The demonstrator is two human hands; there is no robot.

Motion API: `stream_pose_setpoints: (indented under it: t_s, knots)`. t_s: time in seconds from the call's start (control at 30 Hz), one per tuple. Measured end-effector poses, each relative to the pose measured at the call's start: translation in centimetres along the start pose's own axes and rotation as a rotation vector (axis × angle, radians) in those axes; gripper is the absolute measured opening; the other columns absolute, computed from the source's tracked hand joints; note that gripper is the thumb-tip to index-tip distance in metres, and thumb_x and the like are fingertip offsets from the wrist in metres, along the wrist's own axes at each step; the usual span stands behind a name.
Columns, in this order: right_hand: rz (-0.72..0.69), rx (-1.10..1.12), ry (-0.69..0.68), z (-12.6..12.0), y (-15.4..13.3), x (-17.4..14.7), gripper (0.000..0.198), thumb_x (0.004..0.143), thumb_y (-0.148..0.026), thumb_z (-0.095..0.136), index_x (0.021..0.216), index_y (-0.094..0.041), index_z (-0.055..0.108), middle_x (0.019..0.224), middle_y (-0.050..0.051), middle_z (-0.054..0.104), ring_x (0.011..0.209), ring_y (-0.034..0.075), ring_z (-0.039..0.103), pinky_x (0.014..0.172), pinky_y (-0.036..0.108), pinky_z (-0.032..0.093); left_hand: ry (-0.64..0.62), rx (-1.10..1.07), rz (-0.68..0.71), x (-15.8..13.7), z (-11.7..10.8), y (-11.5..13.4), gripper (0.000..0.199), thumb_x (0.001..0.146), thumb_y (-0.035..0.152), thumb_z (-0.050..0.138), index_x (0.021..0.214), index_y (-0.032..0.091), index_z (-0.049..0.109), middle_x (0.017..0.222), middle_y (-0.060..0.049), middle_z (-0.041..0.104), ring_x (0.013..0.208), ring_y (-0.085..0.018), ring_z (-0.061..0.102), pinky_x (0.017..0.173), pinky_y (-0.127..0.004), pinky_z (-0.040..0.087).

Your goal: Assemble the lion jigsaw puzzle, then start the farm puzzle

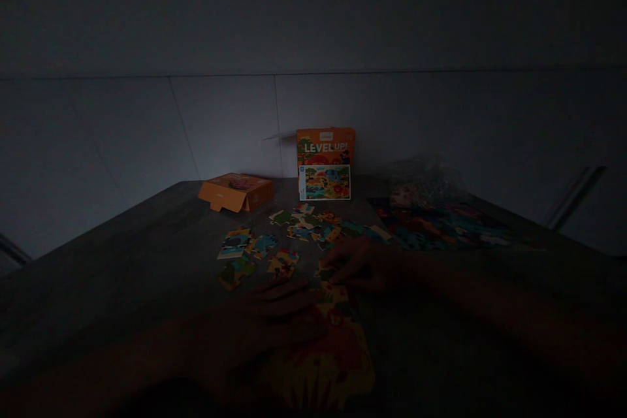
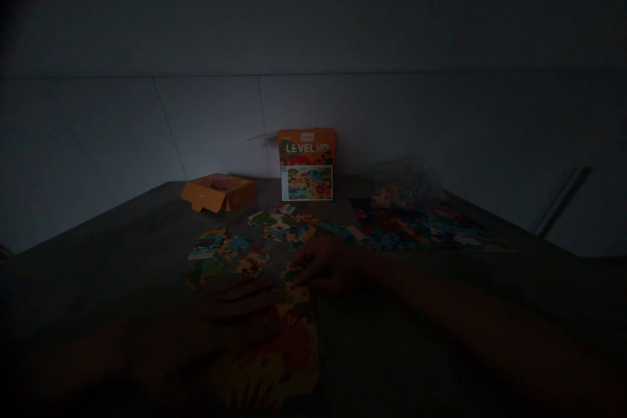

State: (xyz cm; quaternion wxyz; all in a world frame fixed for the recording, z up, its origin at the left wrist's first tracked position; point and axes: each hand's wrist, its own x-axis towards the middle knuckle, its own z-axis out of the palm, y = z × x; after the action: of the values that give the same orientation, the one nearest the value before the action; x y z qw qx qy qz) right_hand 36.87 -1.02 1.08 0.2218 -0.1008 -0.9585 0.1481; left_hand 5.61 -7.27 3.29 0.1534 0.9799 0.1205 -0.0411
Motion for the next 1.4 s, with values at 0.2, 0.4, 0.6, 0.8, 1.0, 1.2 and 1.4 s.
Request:
stream_pose_setpoints:
  t_s: [0.2, 0.4, 0.6, 0.8, 1.0, 1.2, 1.4]
  knots:
    - [-0.021, 0.002, 0.033, 0.1, 0.1, -0.1, 0.025, 0.089, -0.019, 0.06, 0.109, -0.023, 0.075, 0.12, 0.012, 0.068, 0.112, 0.021, 0.063, 0.096, 0.038, 0.05, 0.038, 0.002, 0.016, -0.2, 0.2, 0.0, 0.095, 0.082, 0.055, 0.065, 0.158, 0.03, 0.015, 0.165, -0.006, 0.006, 0.15, -0.04, 0.008, 0.122, -0.059, 0.009]
    - [-0.008, -0.005, 0.026, 0.1, -0.1, 0.0, 0.024, 0.089, -0.018, 0.06, 0.108, -0.022, 0.075, 0.119, 0.012, 0.069, 0.111, 0.02, 0.064, 0.096, 0.038, 0.05, 0.016, 0.013, 0.012, -0.1, 0.3, -0.1, 0.097, 0.081, 0.055, 0.066, 0.158, 0.032, 0.012, 0.165, -0.005, 0.002, 0.15, -0.04, 0.006, 0.12, -0.062, 0.009]
    - [-0.017, -0.031, 0.008, 0.1, 0.0, -0.1, 0.029, 0.086, -0.013, 0.061, 0.11, -0.022, 0.074, 0.122, 0.011, 0.067, 0.115, 0.021, 0.062, 0.098, 0.04, 0.048, 0.008, -0.004, 0.008, -0.1, 0.0, 0.1, 0.094, 0.083, 0.053, 0.064, 0.158, 0.03, 0.013, 0.165, -0.006, 0.003, 0.15, -0.04, 0.007, 0.12, -0.061, 0.012]
    - [-0.009, -0.012, 0.044, 0.3, 0.0, 0.0, 0.025, 0.085, -0.014, 0.06, 0.104, -0.021, 0.075, 0.117, 0.011, 0.069, 0.109, 0.02, 0.064, 0.094, 0.037, 0.051, -0.02, 0.005, -0.018, 0.0, -0.2, 0.2, 0.094, 0.083, 0.053, 0.064, 0.158, 0.031, 0.011, 0.165, -0.006, 0.002, 0.149, -0.041, 0.007, 0.119, -0.065, 0.012]
    - [-0.068, 0.08, 0.259, 1.1, 2.0, -0.4, 0.017, 0.082, -0.011, 0.059, 0.085, -0.019, 0.073, 0.097, 0.009, 0.075, 0.091, 0.018, 0.07, 0.086, 0.035, 0.054, -0.027, 0.008, -0.023, -0.1, -0.1, 0.2, 0.091, 0.085, 0.053, 0.062, 0.158, 0.032, 0.012, 0.165, -0.005, 0.001, 0.15, -0.04, 0.004, 0.12, -0.063, 0.011]
    - [-0.075, 0.067, 0.292, 1.2, 2.2, -0.4, 0.015, 0.08, -0.009, 0.058, 0.075, -0.019, 0.069, 0.093, 0.008, 0.075, 0.087, 0.018, 0.07, 0.082, 0.034, 0.054, -0.03, -0.007, -0.019, 0.0, -0.1, 0.2, 0.093, 0.085, 0.054, 0.062, 0.158, 0.031, 0.01, 0.165, -0.005, -0.001, 0.15, -0.039, 0.003, 0.12, -0.061, 0.008]
    - [-0.065, 0.036, 0.303, 1.3, 2.0, -0.3, 0.018, 0.077, -0.008, 0.054, 0.072, -0.019, 0.068, 0.09, 0.007, 0.075, 0.085, 0.017, 0.069, 0.08, 0.033, 0.053, 0.036, -0.012, 0.028, -0.2, 0.4, -0.1, 0.09, 0.086, 0.052, 0.062, 0.158, 0.03, 0.013, 0.165, -0.005, 0.002, 0.15, -0.038, 0.006, 0.122, -0.058, 0.011]
